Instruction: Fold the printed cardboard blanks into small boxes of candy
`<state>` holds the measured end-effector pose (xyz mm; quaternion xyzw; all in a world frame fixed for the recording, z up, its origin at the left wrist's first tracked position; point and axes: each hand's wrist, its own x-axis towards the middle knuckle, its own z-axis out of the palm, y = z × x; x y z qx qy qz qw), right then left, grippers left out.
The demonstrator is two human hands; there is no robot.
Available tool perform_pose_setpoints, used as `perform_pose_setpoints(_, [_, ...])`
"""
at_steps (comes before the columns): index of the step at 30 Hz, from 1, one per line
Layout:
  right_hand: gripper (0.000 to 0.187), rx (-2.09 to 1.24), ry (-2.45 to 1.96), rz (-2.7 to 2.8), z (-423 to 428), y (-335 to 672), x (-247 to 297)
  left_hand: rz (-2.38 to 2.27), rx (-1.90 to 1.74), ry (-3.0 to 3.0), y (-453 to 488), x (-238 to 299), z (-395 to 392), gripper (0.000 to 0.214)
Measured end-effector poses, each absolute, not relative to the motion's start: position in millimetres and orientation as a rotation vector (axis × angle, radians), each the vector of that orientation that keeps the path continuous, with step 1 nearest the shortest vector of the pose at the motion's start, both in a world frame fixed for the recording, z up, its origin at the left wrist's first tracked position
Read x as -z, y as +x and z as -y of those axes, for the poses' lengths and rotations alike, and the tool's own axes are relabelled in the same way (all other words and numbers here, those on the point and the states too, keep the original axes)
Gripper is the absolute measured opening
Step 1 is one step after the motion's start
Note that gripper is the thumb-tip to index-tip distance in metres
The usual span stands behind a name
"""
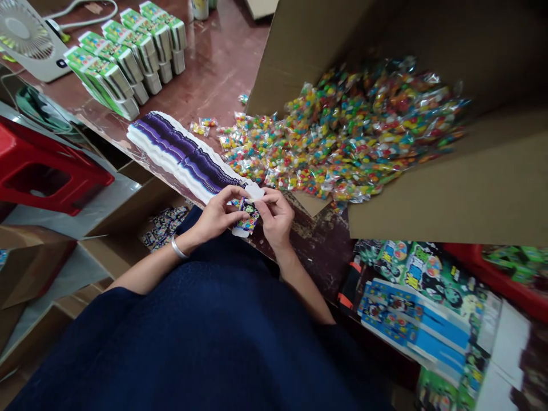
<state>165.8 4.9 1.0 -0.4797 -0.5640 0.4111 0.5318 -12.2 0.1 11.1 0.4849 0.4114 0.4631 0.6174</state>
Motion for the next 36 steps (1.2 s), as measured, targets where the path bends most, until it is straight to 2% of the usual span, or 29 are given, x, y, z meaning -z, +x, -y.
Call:
perform_pose_setpoints(6, [0.042,-1.096,-1.089,1.362,-12.4,166.1,-13.2,-0.962,-1.093,1.13,-12.4,-13.3,1.7,0.045])
perform_pose_setpoints(11, [0.033,-1.287,-1.166,1.34,-19.3,174.7,-24.2,-1.004,-1.084,1.267,-17.8,-17.3,2.9,0.042])
perform_pose_setpoints(17, [0.032,-1.331,-1.194,1.306,-29.5,184.2,-23.2,-0.937,-1.01,1.286,-18.8,-16.2,3.3,0.058])
perform_pose_setpoints(20, [0.027,-1.252,-1.154,1.35,-28.4,183.6,-23.7,-0.924,-0.988,1.29,-18.2,-16.5,2.1,0.06])
perform_pose_setpoints(24, [0.025,-1.107,-1.092,1.45,-17.5,181.2,-25.8,-0.949,-0.987,1.247,-15.7,-17.6,1.8,0.047])
perform_pose_setpoints(27, [0.023,-1.132,-1.057,1.492,-7.9,184.0,-25.0,-0.971,-1.031,1.199,-13.4,-18.1,2.7,0.036])
perform_pose_setpoints(32, [0.028,-1.169,-1.103,1.601,-20.7,204.8,-13.7,-0.988,-0.989,1.166,-13.7,-16.5,-0.2,0.03])
perform_pose_setpoints(34, [0.033,-1.045,-1.305,1.57,-40.9,214.1,-4.5,-1.035,-0.954,1.216,-15.1,-14.2,-2.9,0.033])
perform_pose_setpoints(36, [0.024,-0.741,-1.54,1.633,-64.2,218.9,6.5,-1.105,-0.944,1.286,-16.5,-10.9,-5.0,0.035])
